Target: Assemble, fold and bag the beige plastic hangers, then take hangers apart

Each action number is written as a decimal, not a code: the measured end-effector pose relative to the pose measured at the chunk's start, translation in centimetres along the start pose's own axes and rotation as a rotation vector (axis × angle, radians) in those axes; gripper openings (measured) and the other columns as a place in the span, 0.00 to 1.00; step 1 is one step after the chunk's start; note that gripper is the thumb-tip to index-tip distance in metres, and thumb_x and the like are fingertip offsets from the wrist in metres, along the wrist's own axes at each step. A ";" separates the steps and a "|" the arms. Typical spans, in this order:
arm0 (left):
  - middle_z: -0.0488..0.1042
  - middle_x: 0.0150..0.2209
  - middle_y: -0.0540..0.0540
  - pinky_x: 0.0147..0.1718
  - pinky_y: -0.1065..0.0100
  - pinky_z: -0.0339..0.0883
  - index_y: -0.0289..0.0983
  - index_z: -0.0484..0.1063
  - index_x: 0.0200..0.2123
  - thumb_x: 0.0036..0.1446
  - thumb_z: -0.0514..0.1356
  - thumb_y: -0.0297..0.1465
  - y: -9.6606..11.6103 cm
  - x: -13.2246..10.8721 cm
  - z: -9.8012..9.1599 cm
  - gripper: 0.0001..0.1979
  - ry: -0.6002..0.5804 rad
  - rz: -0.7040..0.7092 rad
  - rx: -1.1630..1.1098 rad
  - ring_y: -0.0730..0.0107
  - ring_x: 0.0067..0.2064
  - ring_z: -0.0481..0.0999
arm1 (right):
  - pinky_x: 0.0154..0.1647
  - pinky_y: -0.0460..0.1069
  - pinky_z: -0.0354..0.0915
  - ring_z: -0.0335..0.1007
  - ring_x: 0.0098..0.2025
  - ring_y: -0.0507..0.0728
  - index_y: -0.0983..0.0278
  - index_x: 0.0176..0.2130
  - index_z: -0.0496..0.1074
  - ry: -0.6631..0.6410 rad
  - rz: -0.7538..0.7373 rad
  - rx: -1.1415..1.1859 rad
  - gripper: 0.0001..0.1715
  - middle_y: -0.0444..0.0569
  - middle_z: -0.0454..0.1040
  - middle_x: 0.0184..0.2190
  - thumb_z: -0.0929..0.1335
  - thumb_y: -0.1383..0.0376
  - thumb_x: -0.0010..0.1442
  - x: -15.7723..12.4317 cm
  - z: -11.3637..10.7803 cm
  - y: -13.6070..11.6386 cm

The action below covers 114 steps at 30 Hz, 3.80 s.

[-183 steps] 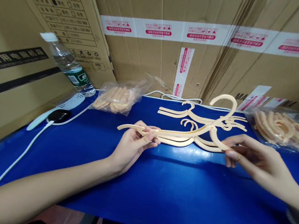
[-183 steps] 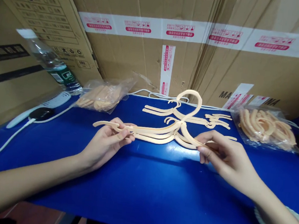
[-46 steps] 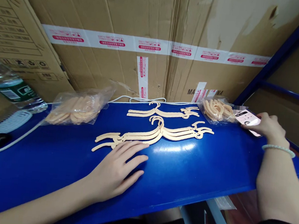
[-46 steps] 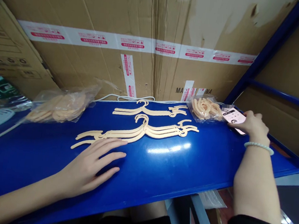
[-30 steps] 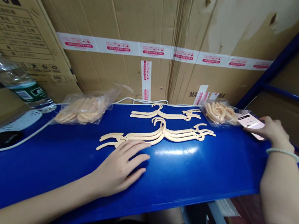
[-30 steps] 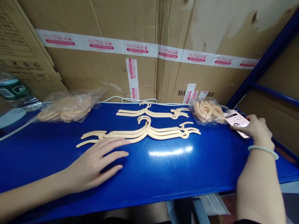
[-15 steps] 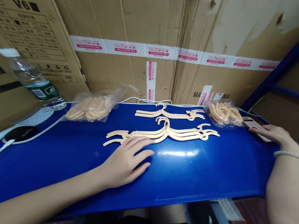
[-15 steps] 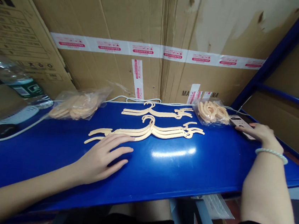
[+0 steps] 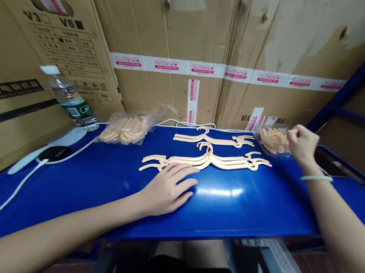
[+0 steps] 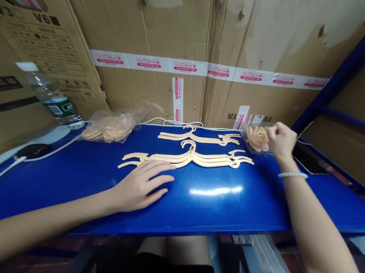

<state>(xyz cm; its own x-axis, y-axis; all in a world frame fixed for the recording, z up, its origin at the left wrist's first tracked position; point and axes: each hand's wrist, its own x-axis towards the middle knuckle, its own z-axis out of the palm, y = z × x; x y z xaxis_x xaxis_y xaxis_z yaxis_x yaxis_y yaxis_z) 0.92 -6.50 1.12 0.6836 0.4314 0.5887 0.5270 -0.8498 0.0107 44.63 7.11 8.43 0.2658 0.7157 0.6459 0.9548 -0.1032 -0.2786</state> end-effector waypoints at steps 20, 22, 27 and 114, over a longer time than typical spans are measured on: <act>0.76 0.56 0.38 0.56 0.53 0.67 0.34 0.75 0.47 0.65 0.57 0.28 0.4 -0.1 0.1 0.10 0.005 0.106 0.051 0.54 0.57 0.73 | 0.44 0.53 0.68 0.76 0.45 0.64 0.62 0.49 0.80 -0.531 -0.559 -0.195 0.17 0.58 0.81 0.44 0.67 0.63 0.63 1.1 8.3 -9.7; 0.76 0.56 0.38 0.55 0.53 0.67 0.34 0.75 0.47 0.65 0.57 0.27 0.4 -0.1 0.1 0.10 0.012 0.110 0.044 0.53 0.57 0.73 | 0.45 0.53 0.68 0.77 0.45 0.65 0.63 0.51 0.79 -0.535 -0.580 -0.223 0.18 0.60 0.80 0.45 0.67 0.64 0.63 0.8 9.0 -9.6; 0.76 0.56 0.38 0.55 0.54 0.67 0.33 0.75 0.47 0.65 0.57 0.26 0.5 -0.1 0.0 0.10 0.007 0.118 0.023 0.53 0.57 0.73 | 0.45 0.52 0.67 0.76 0.45 0.63 0.63 0.51 0.80 -0.504 -0.661 -0.218 0.19 0.60 0.80 0.46 0.65 0.67 0.64 0.3 9.8 -9.7; 0.77 0.38 0.47 0.47 0.63 0.73 0.34 0.71 0.28 0.48 0.76 0.34 -3.7 1.6 -2.4 0.17 0.444 -1.053 -1.617 0.70 0.38 0.79 | 0.35 0.50 0.69 0.73 0.34 0.57 0.62 0.38 0.74 -0.644 -0.595 0.750 0.14 0.50 0.76 0.34 0.73 0.54 0.59 -5.6 -0.2 -9.6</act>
<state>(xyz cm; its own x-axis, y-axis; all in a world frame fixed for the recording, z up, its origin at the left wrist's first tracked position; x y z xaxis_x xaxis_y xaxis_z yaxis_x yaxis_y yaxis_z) -1.16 -3.46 3.98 0.1764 0.9842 -0.0178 -0.4767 0.1012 0.8732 33.96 3.93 7.61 -0.5232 0.7552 0.3948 0.5302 0.6512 -0.5430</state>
